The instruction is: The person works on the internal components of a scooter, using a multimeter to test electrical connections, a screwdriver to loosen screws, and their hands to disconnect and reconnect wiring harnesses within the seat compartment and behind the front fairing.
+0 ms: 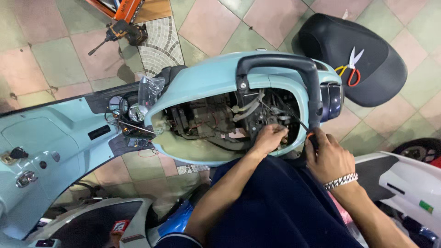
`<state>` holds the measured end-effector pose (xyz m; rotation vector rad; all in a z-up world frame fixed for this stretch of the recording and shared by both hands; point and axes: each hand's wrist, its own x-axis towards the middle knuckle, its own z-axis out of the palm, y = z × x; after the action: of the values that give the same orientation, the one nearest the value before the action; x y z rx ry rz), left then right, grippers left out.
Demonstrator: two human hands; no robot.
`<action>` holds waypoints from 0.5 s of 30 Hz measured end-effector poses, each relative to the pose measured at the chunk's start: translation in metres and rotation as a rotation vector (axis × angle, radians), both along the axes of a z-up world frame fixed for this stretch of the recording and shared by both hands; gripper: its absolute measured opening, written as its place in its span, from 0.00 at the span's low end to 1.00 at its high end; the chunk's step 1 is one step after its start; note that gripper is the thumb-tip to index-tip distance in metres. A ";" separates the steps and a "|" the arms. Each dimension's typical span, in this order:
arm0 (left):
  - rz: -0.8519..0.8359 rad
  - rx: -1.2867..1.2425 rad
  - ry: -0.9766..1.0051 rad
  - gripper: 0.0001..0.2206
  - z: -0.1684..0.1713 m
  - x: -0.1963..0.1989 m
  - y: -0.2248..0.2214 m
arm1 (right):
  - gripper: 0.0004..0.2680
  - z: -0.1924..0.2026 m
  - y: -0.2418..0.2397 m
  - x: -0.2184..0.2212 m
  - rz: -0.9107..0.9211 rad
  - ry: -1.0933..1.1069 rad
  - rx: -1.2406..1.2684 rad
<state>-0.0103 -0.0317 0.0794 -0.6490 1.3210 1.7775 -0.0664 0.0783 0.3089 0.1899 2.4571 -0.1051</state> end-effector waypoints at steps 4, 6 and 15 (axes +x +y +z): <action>-0.217 -0.326 0.302 0.11 0.002 0.004 0.004 | 0.17 0.008 0.012 0.032 -0.098 0.147 -0.099; -0.264 -0.488 0.516 0.08 0.014 -0.004 0.003 | 0.17 0.008 0.018 0.039 -0.118 0.119 -0.099; -0.529 -0.769 0.577 0.11 0.023 -0.014 -0.019 | 0.16 -0.007 0.041 0.060 -0.087 -0.027 -0.101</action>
<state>-0.0239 -0.0511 0.1020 -0.1142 2.3525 1.0119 -0.0062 0.1194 0.3022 0.2529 2.4102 -0.2618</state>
